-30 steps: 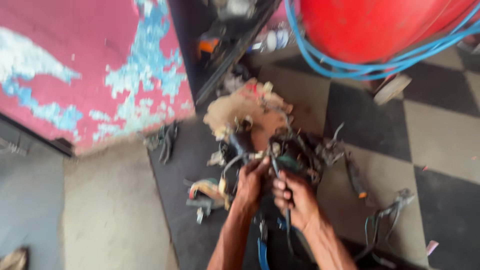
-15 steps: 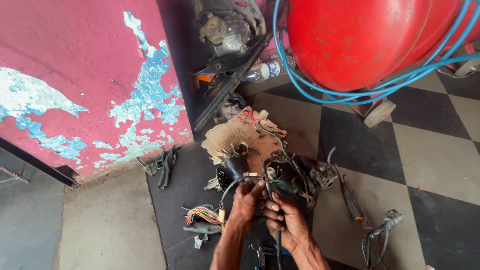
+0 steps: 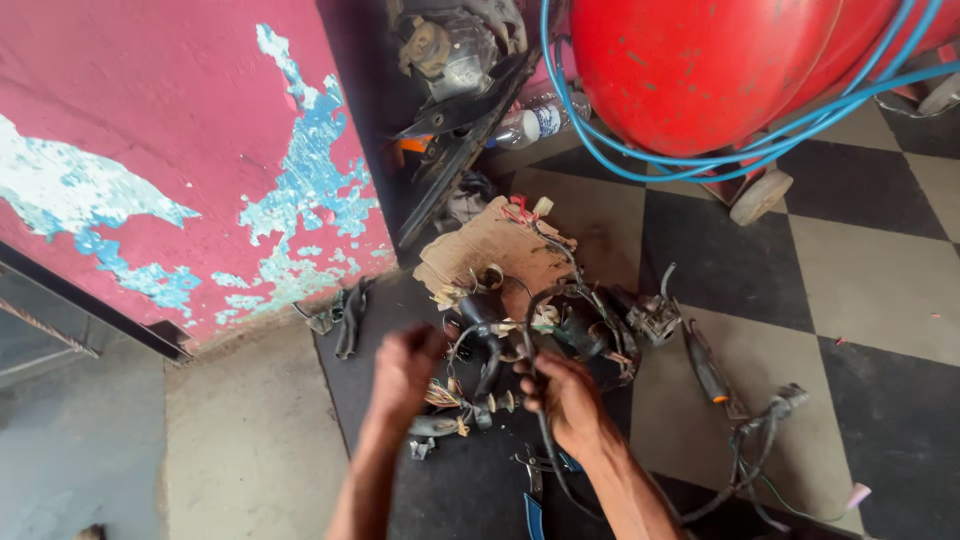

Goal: The person untangles, sorts, and checks the components of a motorcycle wiring harness, using a screwdriver to open a housing and pliers to strip or adjust wires.

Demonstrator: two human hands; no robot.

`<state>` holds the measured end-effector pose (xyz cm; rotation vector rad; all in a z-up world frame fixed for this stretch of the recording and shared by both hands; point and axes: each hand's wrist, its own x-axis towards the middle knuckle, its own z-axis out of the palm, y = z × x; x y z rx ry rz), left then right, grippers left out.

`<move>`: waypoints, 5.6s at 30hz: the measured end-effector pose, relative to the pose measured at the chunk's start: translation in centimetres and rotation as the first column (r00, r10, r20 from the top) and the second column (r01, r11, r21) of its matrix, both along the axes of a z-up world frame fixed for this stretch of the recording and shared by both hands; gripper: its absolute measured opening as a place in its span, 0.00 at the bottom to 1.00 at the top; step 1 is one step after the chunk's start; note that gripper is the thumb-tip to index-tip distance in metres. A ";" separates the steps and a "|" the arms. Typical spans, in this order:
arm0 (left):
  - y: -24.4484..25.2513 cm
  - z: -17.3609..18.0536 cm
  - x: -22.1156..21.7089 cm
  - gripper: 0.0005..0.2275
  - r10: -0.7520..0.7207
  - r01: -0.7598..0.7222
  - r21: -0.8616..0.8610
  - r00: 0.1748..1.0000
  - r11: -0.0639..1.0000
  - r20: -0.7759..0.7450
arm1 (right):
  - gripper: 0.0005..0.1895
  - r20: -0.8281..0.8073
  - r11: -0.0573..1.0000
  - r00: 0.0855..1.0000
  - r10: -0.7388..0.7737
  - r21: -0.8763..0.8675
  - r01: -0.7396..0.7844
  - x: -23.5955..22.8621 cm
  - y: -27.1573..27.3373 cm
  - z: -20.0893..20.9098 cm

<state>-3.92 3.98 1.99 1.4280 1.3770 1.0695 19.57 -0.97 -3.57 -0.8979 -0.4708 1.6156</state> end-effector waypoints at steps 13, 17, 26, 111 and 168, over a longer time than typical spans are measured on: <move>-2.0 -7.1 10.2 0.12 0.054 -0.014 0.119 0.940 0.993 -0.338 | 0.17 0.753 0.972 0.643 0.140 0.019 -0.234 -0.3 -5.0 -1.7; -2.3 -7.6 9.4 0.10 0.117 -0.044 0.183 0.904 0.982 -0.411 | 0.16 0.884 0.846 0.360 -0.299 0.421 -0.329 3.8 -5.6 -3.8; -4.1 -6.2 11.2 0.08 0.212 -0.194 0.085 0.882 0.977 -0.421 | 0.12 0.898 0.944 0.426 0.111 0.039 -0.328 11.9 -4.0 -2.9; -4.3 -2.6 7.3 0.12 0.443 -0.251 0.423 0.773 0.871 -0.453 | 0.11 0.962 0.907 0.207 -0.179 0.243 -0.344 7.1 -5.6 -2.0; -5.1 -4.7 5.6 0.20 0.106 -0.184 -0.088 0.826 0.979 -0.553 | 0.18 0.956 0.754 -0.107 -0.275 0.145 -0.641 -0.8 -2.5 2.3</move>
